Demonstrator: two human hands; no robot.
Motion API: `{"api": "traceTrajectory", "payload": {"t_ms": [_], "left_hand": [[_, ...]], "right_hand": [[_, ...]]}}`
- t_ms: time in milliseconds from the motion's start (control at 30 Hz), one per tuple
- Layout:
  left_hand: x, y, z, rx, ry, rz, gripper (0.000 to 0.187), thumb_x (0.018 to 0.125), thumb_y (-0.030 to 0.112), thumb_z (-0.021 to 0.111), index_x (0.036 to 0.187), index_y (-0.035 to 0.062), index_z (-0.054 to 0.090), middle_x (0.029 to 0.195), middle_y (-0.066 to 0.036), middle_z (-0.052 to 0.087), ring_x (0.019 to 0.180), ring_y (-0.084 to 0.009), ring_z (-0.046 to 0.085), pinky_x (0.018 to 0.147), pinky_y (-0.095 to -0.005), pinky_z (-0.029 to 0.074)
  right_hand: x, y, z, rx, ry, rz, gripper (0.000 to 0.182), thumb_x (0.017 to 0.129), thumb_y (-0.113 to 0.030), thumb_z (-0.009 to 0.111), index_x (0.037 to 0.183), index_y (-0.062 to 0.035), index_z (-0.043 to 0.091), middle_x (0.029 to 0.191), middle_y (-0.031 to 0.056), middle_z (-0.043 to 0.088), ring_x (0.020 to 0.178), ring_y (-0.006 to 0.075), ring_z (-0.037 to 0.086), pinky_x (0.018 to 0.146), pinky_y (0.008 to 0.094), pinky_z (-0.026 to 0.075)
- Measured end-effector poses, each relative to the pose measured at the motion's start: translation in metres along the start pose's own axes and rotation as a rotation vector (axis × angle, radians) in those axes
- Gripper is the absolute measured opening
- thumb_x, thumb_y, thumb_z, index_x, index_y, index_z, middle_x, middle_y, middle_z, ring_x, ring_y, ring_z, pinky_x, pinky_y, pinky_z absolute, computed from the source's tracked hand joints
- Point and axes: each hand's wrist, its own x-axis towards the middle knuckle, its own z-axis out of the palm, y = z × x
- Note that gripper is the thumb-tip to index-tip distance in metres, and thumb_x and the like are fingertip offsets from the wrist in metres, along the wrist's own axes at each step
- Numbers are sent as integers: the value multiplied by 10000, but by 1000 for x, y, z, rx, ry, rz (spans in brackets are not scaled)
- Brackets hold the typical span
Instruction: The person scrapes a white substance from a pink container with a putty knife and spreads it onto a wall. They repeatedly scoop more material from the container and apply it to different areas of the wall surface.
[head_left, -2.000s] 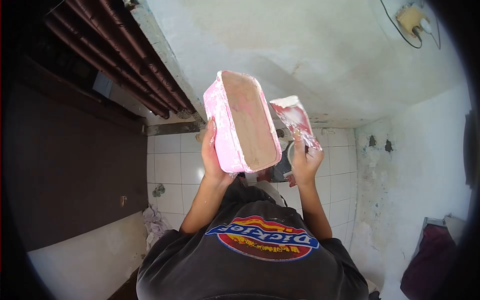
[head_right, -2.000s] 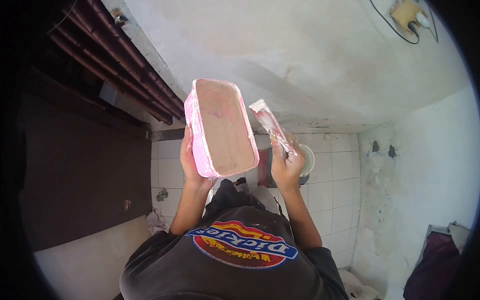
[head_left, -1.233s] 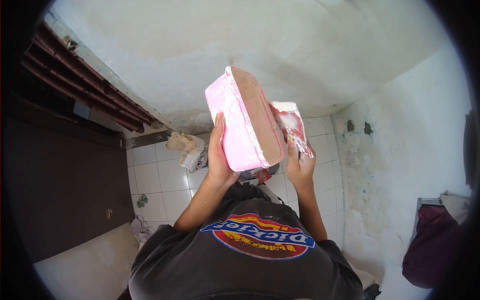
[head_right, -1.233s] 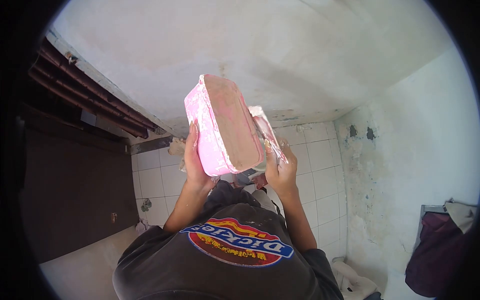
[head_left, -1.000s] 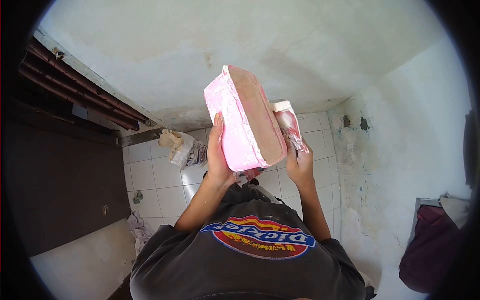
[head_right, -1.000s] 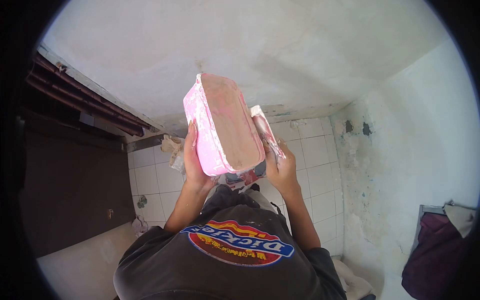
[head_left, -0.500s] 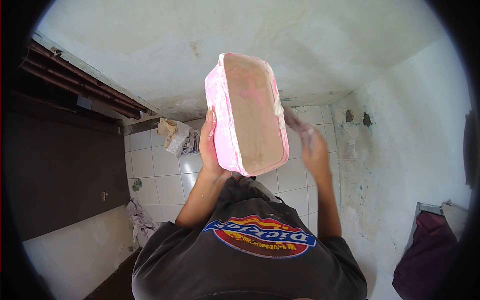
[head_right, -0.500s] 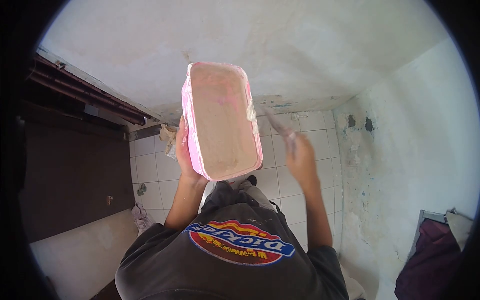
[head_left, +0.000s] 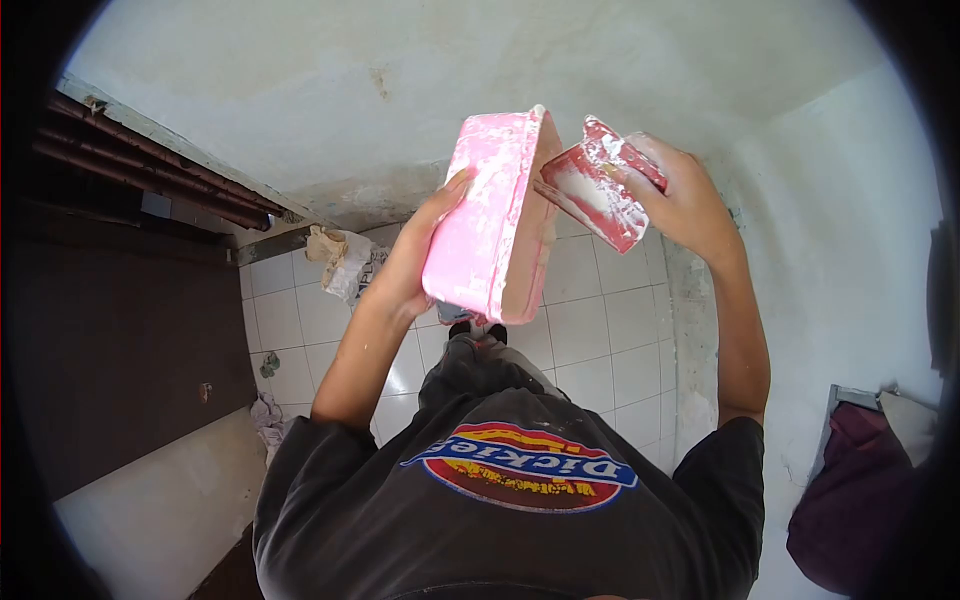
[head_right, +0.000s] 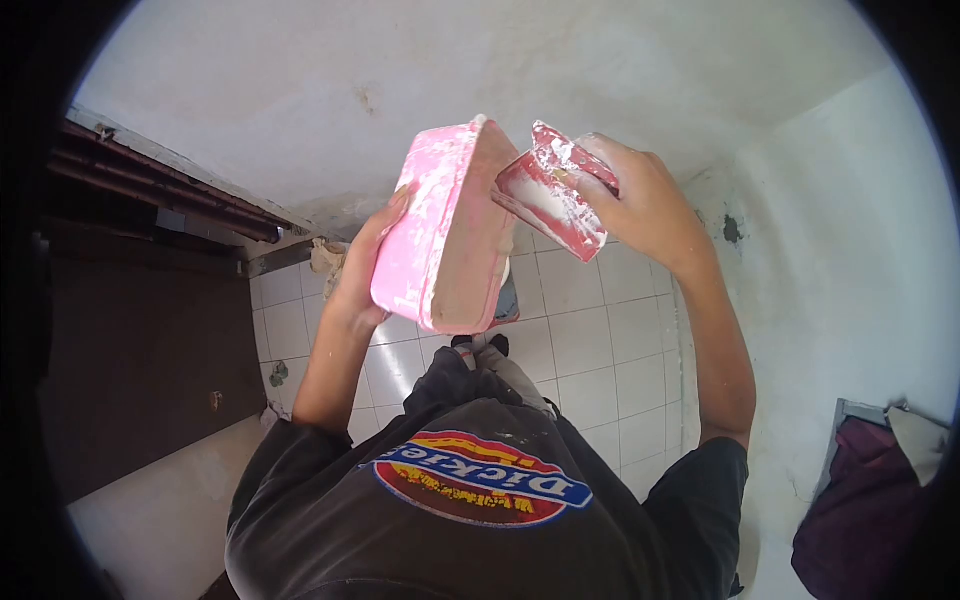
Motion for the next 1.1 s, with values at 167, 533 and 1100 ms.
{"api": "traceTrajectory", "payload": {"t_ms": [167,533,1100], "left_hand": [[26,5,-19,61,-31,-139,581,908,427,567,1331,43,459,1178,-116,590,1042,-174,611,884,-331,509],[60,-39,-78,-36,-42,-360,410,947,351,528,1225,50,522,1088,-96,630,932,-189,651,802,-342,560],[100,-134,25,-375,10,8,488,966,415,498,1293,52,502,1176,-114,623,1028,-245,637,868,-399,536]], "right_hand": [[4,25,34,49,-252,72,199,893,-115,604,1038,21,591,838,84,630,753,100,528,713,284,465],[-55,79,151,999,-460,433,348,926,-181,621,1179,53,575,1044,65,656,893,103,614,779,258,502],[-122,168,66,1528,262,453,400,916,-160,639,1246,18,497,1051,73,641,912,141,647,801,301,536]]}}
